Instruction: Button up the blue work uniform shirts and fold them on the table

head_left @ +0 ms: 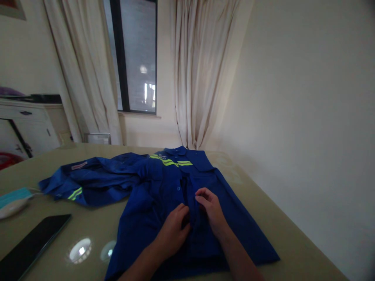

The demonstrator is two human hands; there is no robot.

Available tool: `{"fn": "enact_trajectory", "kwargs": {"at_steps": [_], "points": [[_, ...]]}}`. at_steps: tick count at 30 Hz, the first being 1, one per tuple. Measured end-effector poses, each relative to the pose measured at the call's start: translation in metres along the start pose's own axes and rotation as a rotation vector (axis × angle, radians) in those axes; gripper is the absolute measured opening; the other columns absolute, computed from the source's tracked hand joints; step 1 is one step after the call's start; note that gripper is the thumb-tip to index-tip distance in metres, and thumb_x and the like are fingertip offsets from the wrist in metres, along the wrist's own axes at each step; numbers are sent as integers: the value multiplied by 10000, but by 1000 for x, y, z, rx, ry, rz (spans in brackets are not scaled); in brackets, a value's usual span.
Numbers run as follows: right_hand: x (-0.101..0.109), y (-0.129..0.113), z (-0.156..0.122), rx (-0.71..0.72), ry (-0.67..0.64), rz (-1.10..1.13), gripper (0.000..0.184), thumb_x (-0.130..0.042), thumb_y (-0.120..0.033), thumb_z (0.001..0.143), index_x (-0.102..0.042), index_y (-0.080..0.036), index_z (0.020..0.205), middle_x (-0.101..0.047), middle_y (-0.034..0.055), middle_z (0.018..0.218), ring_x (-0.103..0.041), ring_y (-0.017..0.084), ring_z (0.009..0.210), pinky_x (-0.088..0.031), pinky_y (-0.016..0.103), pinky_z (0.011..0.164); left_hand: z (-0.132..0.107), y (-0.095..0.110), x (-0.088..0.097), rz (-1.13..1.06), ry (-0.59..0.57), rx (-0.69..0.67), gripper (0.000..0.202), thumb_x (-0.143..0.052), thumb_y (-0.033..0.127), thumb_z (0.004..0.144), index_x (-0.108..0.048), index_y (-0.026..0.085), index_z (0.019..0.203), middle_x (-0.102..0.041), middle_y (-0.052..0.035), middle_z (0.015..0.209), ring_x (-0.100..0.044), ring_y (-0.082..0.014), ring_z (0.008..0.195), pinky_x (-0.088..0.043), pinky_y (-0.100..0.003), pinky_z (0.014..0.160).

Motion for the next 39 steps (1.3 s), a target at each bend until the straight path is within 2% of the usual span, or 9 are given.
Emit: {"fn": "enact_trajectory", "kwargs": {"at_steps": [5,9,13,18,24,28,31,34,39], "points": [[-3,-1,0,81,-43,-204,159,-721,-319,693,-657,-205,785,-566,-41,647,-490,135,589,-369,249,551,3,-9,3,-191,-11,135,277,-459,349,971,-662,194,864,-649,6,793,-588,-163,756,-422,-260,682],[-7,-6,-3,148,-118,-291,101,-658,-281,734,-683,-206,796,-594,-28,673,-511,143,619,-381,255,577,7,-28,3,-348,27,255,355,-604,512,901,-696,171,938,-672,1,777,-611,-167,743,-434,-269,670],[-11,-10,-8,130,-197,-311,115,-614,-262,747,-711,-217,789,-589,-28,666,-519,147,620,-396,256,589,8,-39,-2,-621,109,364,511,-849,452,698,-699,162,1091,-734,-37,950,-649,-164,832,-471,-269,752],[-12,-7,-11,101,-194,-312,84,-578,-248,756,-645,-232,805,-549,-50,632,-508,142,566,-380,246,541,7,-31,-3,-867,97,461,451,-860,434,722,-708,155,1042,-732,-46,937,-668,-142,812,-495,-255,771],[-10,-14,-17,327,-85,-664,161,-529,-133,733,-664,-220,721,-590,-14,723,-549,150,660,-399,265,634,7,-32,-4,-972,80,457,368,-844,409,754,-698,180,1003,-717,-11,878,-653,-110,758,-499,-222,731],[-12,-18,-20,356,-48,-682,167,-549,-147,777,-698,-219,753,-620,5,770,-573,159,680,-412,276,647,8,-40,-3,-930,139,450,400,-874,411,706,-693,180,978,-676,23,802,-595,-80,661,-452,-198,640],[-13,-18,-22,349,-41,-674,113,-646,-283,836,-710,-216,772,-634,15,787,-582,168,688,-425,284,646,9,-37,0,-745,154,331,396,-858,419,725,-700,171,990,-669,28,784,-578,-88,664,-424,-203,632],[-12,-15,-22,304,-13,-696,191,-754,-393,791,-704,-214,742,-629,14,762,-577,172,674,-426,290,638,9,-26,4,-510,149,212,339,-792,424,793,-710,167,999,-708,-3,831,-629,-146,768,-457,-245,701],[-12,-9,-20,249,2,-740,103,-707,-280,771,-709,-219,688,-633,17,729,-578,179,660,-408,296,626,8,-17,14,-240,49,107,249,-621,292,898,-700,209,1119,-746,-54,1058,-676,-216,1009,-501,-329,914]]}}
Point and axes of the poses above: each hand's wrist, its own z-axis towards the middle knuckle, its own x-axis out of the back of the hand, y = z × x, the point moved 4 cm from there along z, towards the middle knuckle
